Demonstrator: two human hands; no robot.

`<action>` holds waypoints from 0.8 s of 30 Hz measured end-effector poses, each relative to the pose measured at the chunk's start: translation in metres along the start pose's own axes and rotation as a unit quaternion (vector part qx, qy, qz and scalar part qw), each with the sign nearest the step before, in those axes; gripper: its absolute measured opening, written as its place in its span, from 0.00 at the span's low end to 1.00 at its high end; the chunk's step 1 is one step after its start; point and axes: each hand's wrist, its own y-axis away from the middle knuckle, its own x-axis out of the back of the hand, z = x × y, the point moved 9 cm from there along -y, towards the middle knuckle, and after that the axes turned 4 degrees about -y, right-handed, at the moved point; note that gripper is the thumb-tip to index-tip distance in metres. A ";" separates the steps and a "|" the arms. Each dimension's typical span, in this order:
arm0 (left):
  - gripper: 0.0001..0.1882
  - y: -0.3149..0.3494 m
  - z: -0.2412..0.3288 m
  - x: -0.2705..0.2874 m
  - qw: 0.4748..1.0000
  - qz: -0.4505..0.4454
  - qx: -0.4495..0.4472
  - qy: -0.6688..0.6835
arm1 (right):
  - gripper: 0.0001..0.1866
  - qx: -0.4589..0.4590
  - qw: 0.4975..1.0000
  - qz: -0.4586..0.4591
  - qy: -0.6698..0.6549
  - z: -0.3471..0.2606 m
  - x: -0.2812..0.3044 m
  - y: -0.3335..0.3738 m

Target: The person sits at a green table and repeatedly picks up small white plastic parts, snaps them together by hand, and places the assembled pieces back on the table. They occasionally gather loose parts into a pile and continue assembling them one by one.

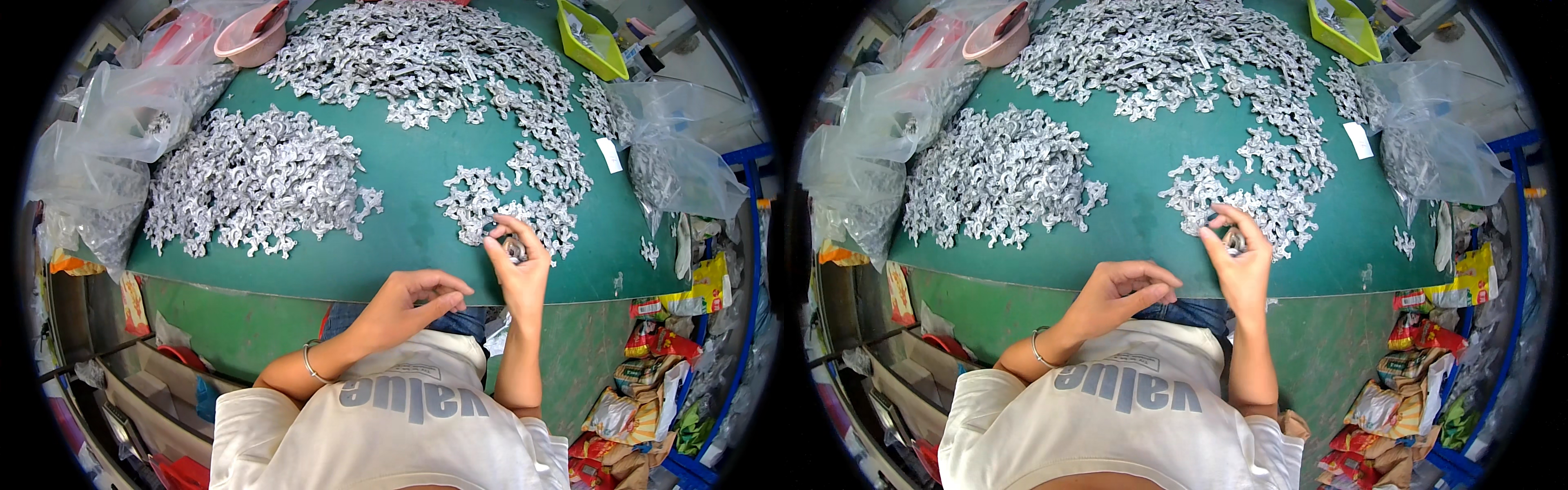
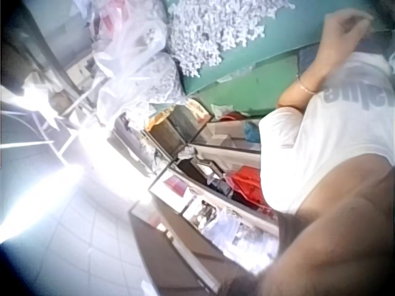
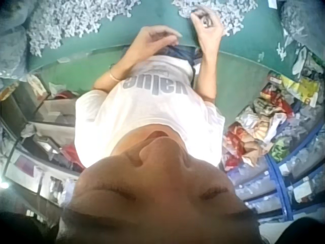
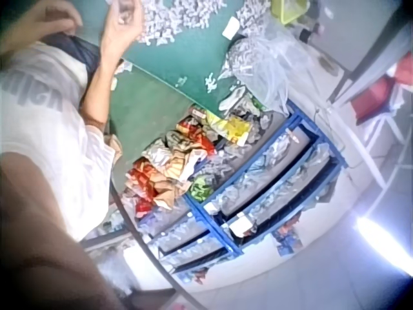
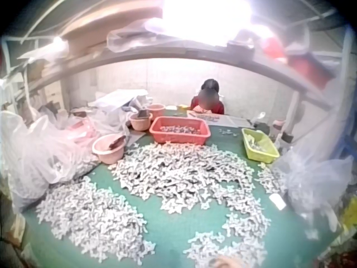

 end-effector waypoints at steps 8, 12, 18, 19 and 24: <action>0.09 -0.002 0.002 0.005 1.000 0.008 -0.005 -0.011 | 0.15 0.159 0.946 0.020 0.283 -0.017 -0.014 -0.001; 0.09 -0.002 0.004 0.015 0.997 0.062 -0.037 -0.010 | 0.07 -0.041 0.998 0.050 0.016 0.012 0.011 0.004; 0.14 0.004 0.048 0.019 0.953 0.182 -0.209 -0.122 | 0.13 -0.123 0.944 -0.101 -0.289 0.007 -0.017 0.029; 0.15 0.005 0.050 0.016 0.952 0.165 -0.214 -0.145 | 0.13 -0.130 0.934 -0.115 -0.312 0.005 -0.021 0.032; 0.13 0.008 0.052 0.012 0.945 0.165 -0.234 -0.160 | 0.08 -0.115 0.931 -0.101 -0.331 -0.005 -0.022 0.038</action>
